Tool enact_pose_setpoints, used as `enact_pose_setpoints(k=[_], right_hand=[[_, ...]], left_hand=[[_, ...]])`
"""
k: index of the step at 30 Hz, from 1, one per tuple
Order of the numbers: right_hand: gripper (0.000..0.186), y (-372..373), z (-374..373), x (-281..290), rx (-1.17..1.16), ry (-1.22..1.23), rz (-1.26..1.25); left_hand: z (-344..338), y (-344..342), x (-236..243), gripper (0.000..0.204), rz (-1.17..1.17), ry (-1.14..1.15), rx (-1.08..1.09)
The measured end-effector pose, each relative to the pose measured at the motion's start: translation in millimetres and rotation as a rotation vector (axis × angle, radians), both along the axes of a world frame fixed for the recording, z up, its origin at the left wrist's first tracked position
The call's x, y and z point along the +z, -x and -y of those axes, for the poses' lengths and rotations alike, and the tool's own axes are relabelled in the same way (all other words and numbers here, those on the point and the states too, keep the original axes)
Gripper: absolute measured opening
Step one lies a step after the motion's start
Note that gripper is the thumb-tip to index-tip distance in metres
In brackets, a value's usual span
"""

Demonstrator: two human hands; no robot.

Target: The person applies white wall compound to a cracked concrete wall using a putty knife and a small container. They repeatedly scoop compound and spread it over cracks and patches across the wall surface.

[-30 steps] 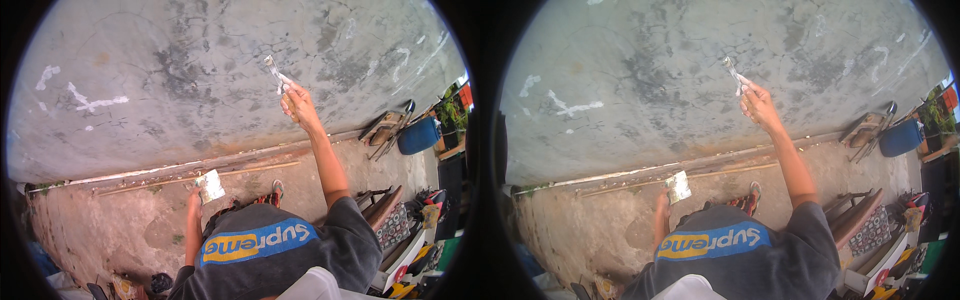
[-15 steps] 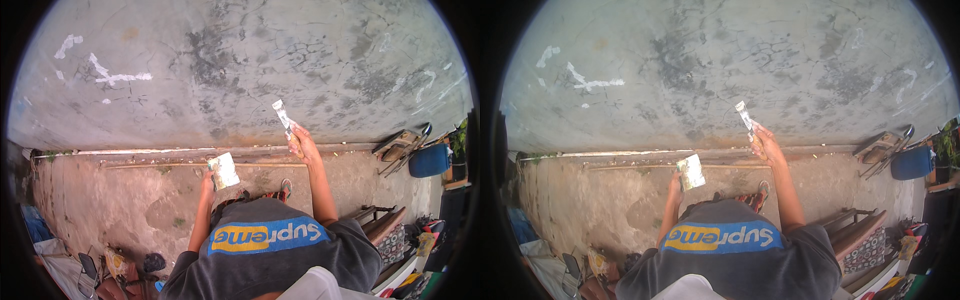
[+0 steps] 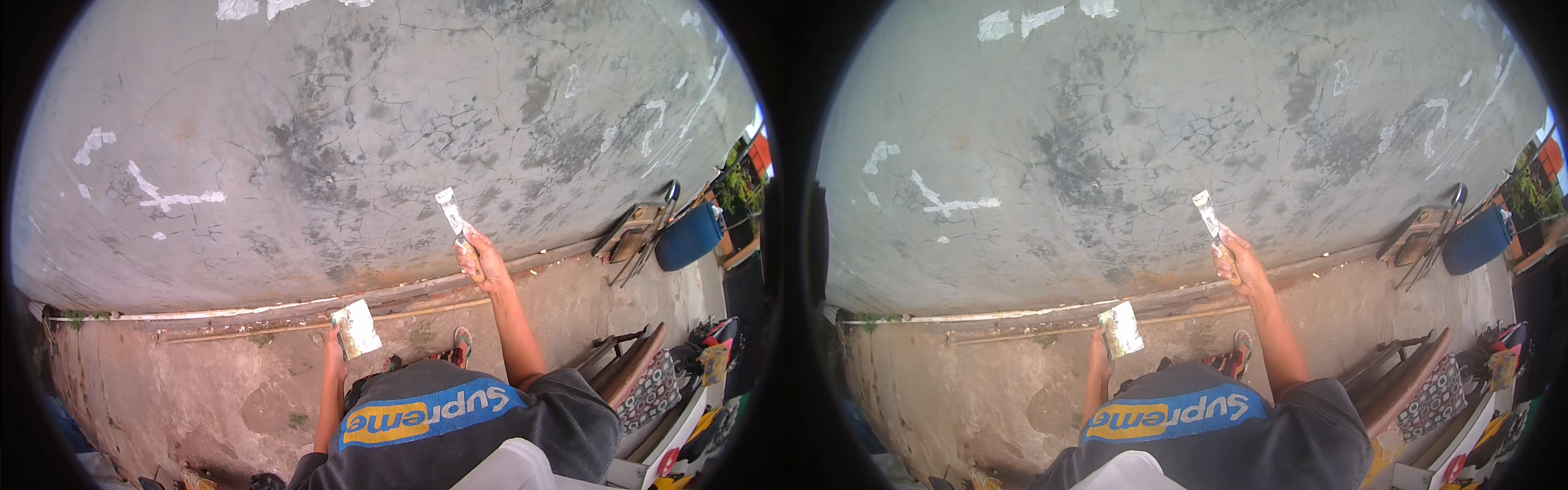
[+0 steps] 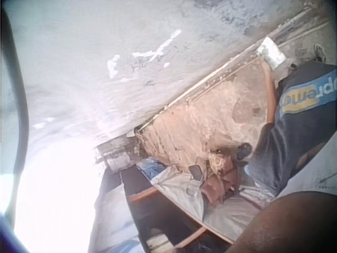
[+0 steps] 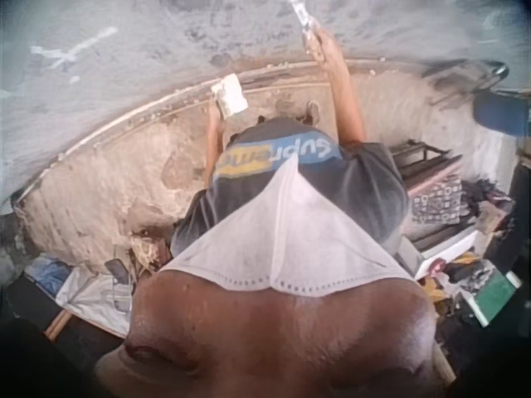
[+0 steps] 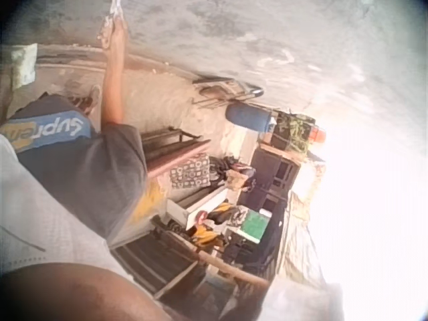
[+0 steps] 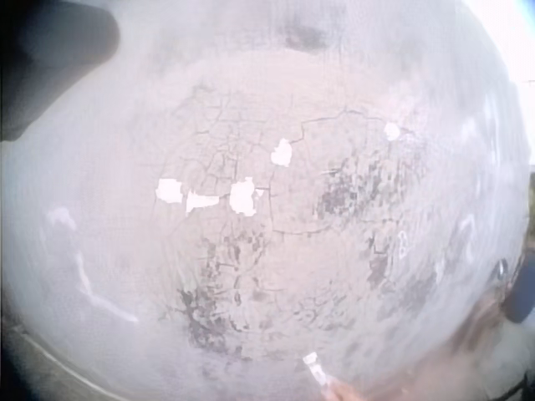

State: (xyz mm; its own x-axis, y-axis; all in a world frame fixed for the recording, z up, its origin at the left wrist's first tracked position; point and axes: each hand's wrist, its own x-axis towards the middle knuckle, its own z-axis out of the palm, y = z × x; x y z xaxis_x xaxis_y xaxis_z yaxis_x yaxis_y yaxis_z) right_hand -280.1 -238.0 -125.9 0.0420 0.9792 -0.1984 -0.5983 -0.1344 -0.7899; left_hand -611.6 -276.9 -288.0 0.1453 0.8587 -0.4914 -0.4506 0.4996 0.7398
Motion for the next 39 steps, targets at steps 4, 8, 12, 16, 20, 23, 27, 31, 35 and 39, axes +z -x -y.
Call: enact_pose_setpoints(k=[4, 8, 12, 16, 20, 23, 27, 31, 35, 39], right_hand=[[0.040, 24, -21, 35, 0.022, -0.095, 0.304], [0.044, 48, -49, 26, 0.017, -0.793, 1.611], [0.056, 44, -113, 36, 0.141, -1.222, 2.268], [0.060, 46, -176, 49, 0.203, -1.426, 2.469], [0.060, 64, -195, 49, 0.285, -1.457, 2.527], [0.060, 74, -198, 43, 0.301, -1.397, 2.532], [0.061, 79, -206, 44, 0.325, -1.323, 2.521], [0.063, 73, -217, 36, 0.291, -1.339, 2.540], [0.065, 75, -213, 34, 0.270, -1.198, 2.623], [0.064, 66, -192, 36, 0.277, -1.077, 2.643]], left_hand=[[-4, 8, -11, 0.048, -0.033, 0.010, 0.020], [-3, 8, -2, 0.048, -0.060, 0.027, 0.049], [7, 8, 2, 0.049, -0.085, 0.127, 0.125], [26, 16, -4, 0.049, 0.053, 0.204, 0.166], [45, 20, 11, 0.049, 0.092, 0.249, 0.273], [56, 26, -2, 0.049, 0.100, 0.241, 0.349], [59, 31, -4, 0.049, 0.072, 0.217, 0.403], [57, 31, -7, 0.048, 0.087, 0.209, 0.400], [54, 33, 1, 0.050, 0.091, 0.189, 0.386], [55, 37, 3, 0.047, 0.092, 0.181, 0.421]])
